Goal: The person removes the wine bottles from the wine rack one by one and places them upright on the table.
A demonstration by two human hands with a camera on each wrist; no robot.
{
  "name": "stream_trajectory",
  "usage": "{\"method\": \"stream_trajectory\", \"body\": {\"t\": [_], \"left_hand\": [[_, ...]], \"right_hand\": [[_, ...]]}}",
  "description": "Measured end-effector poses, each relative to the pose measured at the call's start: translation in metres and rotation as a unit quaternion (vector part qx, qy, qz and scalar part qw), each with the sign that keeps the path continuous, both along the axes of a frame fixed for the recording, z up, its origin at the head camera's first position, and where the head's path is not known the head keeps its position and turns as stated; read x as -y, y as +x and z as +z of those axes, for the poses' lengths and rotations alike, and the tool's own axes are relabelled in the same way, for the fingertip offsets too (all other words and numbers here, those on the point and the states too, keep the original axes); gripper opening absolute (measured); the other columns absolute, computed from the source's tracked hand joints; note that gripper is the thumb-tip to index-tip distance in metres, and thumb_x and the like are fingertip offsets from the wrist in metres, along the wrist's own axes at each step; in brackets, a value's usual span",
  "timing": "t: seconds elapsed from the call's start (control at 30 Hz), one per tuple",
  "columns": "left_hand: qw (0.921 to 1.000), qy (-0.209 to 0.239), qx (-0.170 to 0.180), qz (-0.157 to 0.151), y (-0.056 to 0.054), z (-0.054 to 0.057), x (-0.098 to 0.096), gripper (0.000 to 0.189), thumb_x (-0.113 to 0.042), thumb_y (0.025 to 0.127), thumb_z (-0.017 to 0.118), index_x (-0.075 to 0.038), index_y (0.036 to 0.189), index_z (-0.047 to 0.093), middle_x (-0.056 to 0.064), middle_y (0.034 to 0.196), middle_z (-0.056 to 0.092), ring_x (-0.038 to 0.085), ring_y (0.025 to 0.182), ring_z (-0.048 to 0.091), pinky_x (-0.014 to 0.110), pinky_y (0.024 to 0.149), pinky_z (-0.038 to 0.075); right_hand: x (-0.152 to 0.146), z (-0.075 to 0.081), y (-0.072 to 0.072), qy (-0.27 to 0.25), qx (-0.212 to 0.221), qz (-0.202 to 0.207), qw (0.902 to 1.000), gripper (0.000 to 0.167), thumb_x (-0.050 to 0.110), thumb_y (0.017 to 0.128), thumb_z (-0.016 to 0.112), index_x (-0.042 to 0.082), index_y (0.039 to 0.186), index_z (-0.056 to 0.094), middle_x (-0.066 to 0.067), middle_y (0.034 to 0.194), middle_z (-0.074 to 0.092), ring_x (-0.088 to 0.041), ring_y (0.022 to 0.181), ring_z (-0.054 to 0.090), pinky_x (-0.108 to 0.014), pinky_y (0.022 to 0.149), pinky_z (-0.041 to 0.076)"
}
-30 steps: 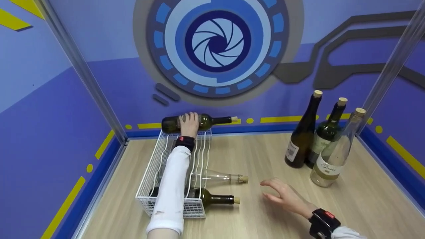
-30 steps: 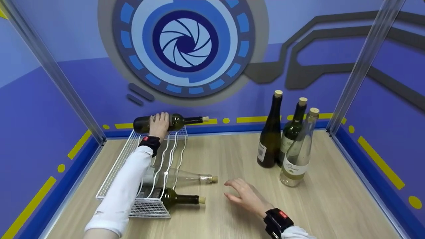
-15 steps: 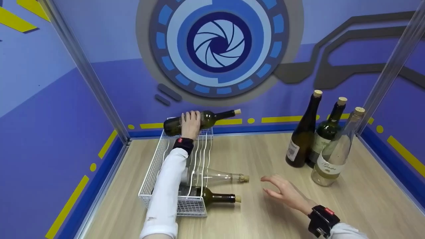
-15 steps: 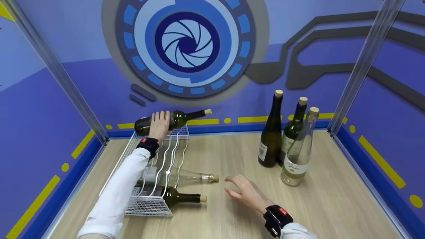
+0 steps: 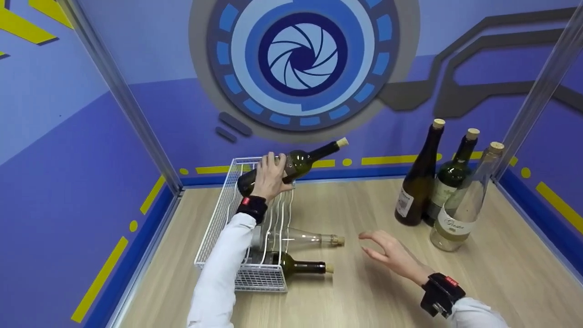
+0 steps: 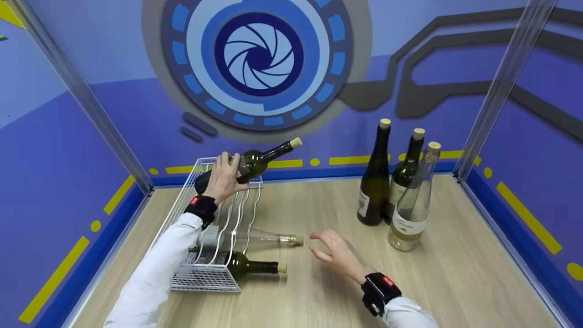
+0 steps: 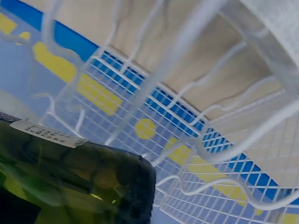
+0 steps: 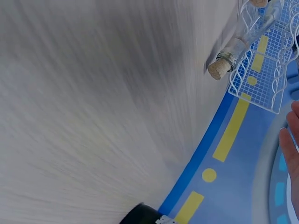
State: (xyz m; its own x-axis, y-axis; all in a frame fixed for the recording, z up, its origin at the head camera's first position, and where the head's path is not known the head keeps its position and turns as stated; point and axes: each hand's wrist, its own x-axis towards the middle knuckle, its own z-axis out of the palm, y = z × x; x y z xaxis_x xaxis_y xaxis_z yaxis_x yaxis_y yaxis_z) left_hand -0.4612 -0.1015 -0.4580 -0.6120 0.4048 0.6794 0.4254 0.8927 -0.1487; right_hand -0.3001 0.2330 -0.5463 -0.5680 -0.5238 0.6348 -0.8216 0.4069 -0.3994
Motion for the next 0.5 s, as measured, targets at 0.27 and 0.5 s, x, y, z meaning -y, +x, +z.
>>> {"method": "stream_trajectory", "body": {"t": [0.27,0.5], "left_hand": [[0.9975,0.043,-0.021,-0.053,0.029,0.016,-0.015,0.088,-0.044,0.052,0.078,0.003,0.116,0.039,0.020,0.104,0.051,0.032,0.089,0.051,0.042,0.075,0.043],[0.9766,0.167,-0.037,-0.131,0.053,0.041,-0.040,0.081,-0.036,0.055,0.077,0.004,0.114,0.038,0.014,0.098,0.048,0.026,0.085,0.049,0.036,0.076,0.043]], "right_hand": [[0.001,0.010,-0.005,-0.016,-0.013,-0.001,0.9998,0.028,0.003,0.083,0.062,0.005,0.111,0.058,-0.008,0.108,0.058,-0.023,0.100,0.052,-0.029,0.085,0.039],[0.002,0.019,-0.007,-0.039,0.003,-0.020,0.9990,0.028,0.001,0.083,0.062,0.005,0.110,0.060,-0.005,0.108,0.059,-0.022,0.101,0.052,-0.029,0.086,0.037]]}}
